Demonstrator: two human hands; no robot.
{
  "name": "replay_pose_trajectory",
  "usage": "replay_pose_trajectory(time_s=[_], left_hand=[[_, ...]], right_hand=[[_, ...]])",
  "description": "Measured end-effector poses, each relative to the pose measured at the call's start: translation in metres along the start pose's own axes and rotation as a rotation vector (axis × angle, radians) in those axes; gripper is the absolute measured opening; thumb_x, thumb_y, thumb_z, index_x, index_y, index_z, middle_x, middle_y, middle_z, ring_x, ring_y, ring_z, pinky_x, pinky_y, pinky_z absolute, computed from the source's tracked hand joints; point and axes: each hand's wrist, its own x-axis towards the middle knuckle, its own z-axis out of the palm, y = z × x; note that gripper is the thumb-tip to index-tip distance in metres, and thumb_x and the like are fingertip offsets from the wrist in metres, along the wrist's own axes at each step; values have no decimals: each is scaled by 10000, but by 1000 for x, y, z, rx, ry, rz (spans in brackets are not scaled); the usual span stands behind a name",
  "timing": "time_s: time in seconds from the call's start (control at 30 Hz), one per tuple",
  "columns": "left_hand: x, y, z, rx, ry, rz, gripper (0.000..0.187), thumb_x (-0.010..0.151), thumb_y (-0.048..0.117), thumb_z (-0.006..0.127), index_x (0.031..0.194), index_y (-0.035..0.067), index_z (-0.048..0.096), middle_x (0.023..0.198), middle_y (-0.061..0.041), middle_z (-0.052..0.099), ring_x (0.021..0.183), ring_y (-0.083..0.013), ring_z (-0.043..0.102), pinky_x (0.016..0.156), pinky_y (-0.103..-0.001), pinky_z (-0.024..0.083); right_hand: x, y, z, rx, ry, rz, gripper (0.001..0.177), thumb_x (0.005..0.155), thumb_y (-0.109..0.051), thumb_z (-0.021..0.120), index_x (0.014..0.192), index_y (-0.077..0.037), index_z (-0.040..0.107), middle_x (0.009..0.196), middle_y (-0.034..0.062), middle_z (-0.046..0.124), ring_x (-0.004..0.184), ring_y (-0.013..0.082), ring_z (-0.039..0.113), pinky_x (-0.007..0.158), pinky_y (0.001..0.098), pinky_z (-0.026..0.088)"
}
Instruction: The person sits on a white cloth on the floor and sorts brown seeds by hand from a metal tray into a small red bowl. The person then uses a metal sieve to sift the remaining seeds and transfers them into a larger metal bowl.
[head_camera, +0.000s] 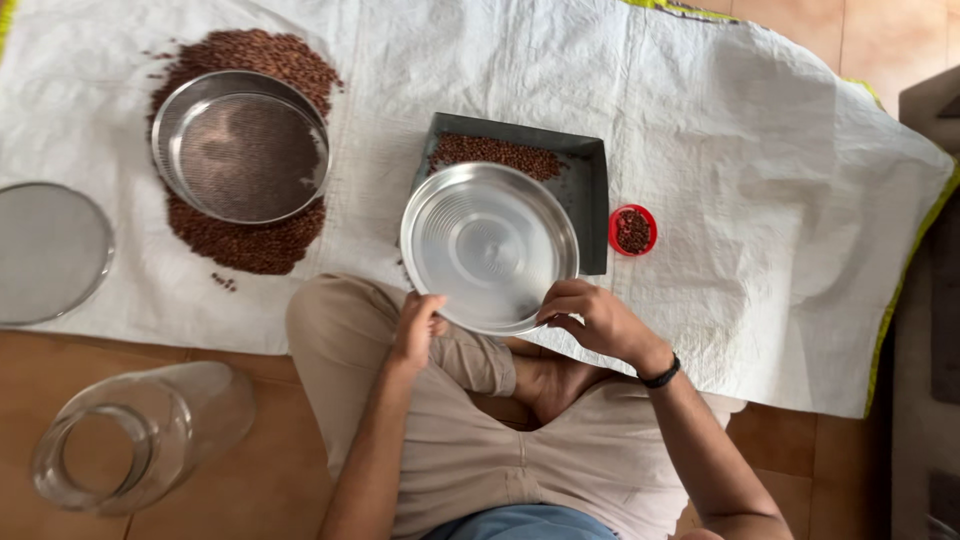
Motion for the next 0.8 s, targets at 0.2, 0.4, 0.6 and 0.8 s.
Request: replay_pose_trajectory(time_s=[0.2, 0.4, 0.6, 0.8], left_hand=[[19, -13, -35, -3, 78, -19, 236, 889, 140, 647, 738, 120, 467, 590, 65, 347, 457, -72, 317, 439, -290, 249], [42, 7, -23, -87, 169, 67, 282, 863, 140, 638, 705, 180, 409, 579, 88, 316, 468, -51, 302, 444, -281, 211], [74, 28, -41, 94, 126, 304, 375, 868, 195, 670, 617, 194, 391, 534, 91, 326, 443, -55, 259, 427, -273, 212], [89, 25, -30, 107, 88, 112, 349, 894, 316, 666, 631, 156, 500, 481, 48, 424, 395, -88, 359, 413, -280, 332]], right_hand=[[-27, 88, 40, 724, 295, 238, 136, 880, 93, 698, 943, -16, 750, 990, 86, 689, 922, 195, 687, 808, 312, 592], [-40, 150, 121, 1349, 763, 502, 128, 972, 79, 642, 1018, -32, 687, 989, 97, 690, 902, 172, 661, 835, 284, 567], [12, 85, 105, 996, 813, 417, 136, 972, 94, 658, 1026, -30, 670, 1042, 84, 696, 959, 158, 682, 896, 293, 583], [147, -16, 78, 567, 656, 19, 196, 975, 161, 654, 1061, -15, 660, 1107, 89, 672, 1031, 187, 693, 937, 328, 625]])
